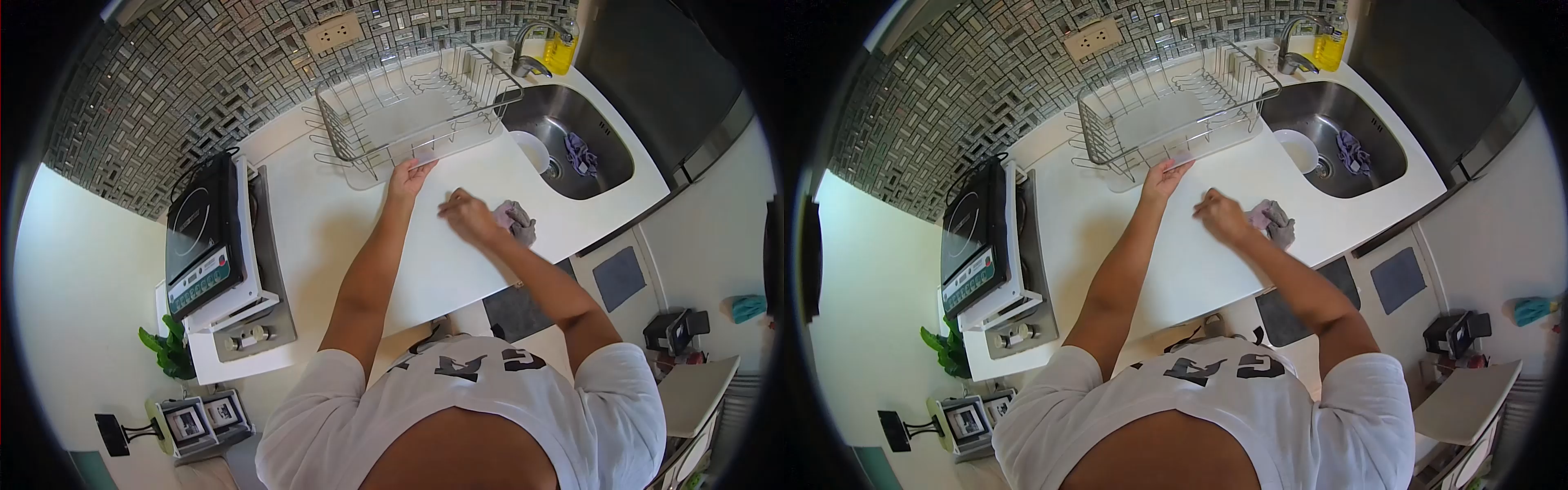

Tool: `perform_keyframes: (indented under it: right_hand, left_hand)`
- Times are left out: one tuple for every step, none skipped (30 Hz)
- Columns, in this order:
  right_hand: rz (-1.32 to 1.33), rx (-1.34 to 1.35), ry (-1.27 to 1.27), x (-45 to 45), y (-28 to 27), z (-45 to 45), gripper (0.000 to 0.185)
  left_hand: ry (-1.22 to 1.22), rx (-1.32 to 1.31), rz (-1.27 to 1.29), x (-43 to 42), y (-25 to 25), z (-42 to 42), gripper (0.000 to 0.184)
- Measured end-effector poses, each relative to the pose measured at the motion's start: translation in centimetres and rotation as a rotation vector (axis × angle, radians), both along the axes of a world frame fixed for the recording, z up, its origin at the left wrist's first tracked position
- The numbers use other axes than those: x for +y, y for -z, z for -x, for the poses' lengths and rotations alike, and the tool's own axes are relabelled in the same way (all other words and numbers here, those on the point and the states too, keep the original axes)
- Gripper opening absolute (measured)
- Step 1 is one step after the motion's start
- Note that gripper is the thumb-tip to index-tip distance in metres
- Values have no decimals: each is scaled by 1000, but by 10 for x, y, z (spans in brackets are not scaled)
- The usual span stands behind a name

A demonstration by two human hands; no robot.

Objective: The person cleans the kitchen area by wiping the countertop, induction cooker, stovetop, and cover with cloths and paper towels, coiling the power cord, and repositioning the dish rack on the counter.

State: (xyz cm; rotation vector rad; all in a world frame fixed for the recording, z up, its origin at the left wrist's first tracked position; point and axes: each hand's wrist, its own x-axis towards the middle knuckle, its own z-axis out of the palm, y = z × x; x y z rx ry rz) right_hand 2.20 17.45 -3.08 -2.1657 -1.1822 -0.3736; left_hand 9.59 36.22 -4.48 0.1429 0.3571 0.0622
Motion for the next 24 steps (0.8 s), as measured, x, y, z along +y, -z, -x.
perform_keyframes:
  right_hand:
    - [-15,-25,-3,-4,2,-19,16]
    - [-48,9,42,-8,6,-35,16]
    - [-79,41,84,-13,7,-48,16]
    - [-72,41,93,-21,6,-60,16]
    - [-45,29,183,-28,5,-72,16]
    - [-18,16,273,-35,4,-82,16]
    - [-10,17,279,-42,0,-90,16]
    - [-32,75,346,-49,-2,-96,16]
    - [-53,127,410,-55,-6,-105,16]
    - [-47,124,405,-59,-7,-117,16]
    - [47,142,567,-61,-6,-127,16]
    - [145,159,717,-62,-2,-139,17]
    - [-40,176,691,-64,5,-149,18]
    - [-3,64,737,-62,15,-157,18]
    - [-9,59,641,-66,34,-170,20]
    - [-96,169,602,-63,36,-166,19]
    - [-317,194,564,-53,18,-144,16]
    - [-512,625,536,-40,7,-125,16]
    - [-290,386,362,-31,19,-115,17]
    - [-82,143,187,-21,39,-105,19]
    - [-484,587,-56,2,54,-84,19]
    - [-338,638,-161,26,49,-54,20]
    - [23,226,-369,43,25,-30,27]
    - [80,363,-528,68,8,-3,30]
  left_hand:
    - [5,30,25,0,-2,-3,33]
    - [18,27,27,0,-3,-5,33]
    - [19,-3,18,-1,-10,-1,32]
    - [19,-30,10,0,-14,5,31]
    - [27,-28,16,0,-19,9,31]
    - [3,7,8,1,-25,13,32]
    - [-23,43,1,4,-27,17,33]
    - [-19,50,8,7,-27,25,33]
    - [10,50,13,12,-28,31,32]
    - [33,46,17,15,-28,33,32]
    - [23,47,21,16,-28,36,32]
    - [37,52,11,19,-25,40,31]
    - [36,57,4,24,-24,46,30]
    - [-11,66,12,29,-24,52,30]
    - [36,12,-10,30,-30,59,30]
    - [82,-43,-37,32,-37,66,31]
    - [30,-38,-32,34,-44,75,31]
    - [34,-39,-50,35,-51,82,33]
    - [40,-41,-69,38,-55,86,34]
    - [63,-173,-103,47,-41,89,36]
    - [24,-170,-102,47,-55,97,36]
    - [41,-150,-163,42,-84,108,28]
    - [64,-126,-224,38,-100,118,22]
    - [76,-190,-598,40,-100,125,26]
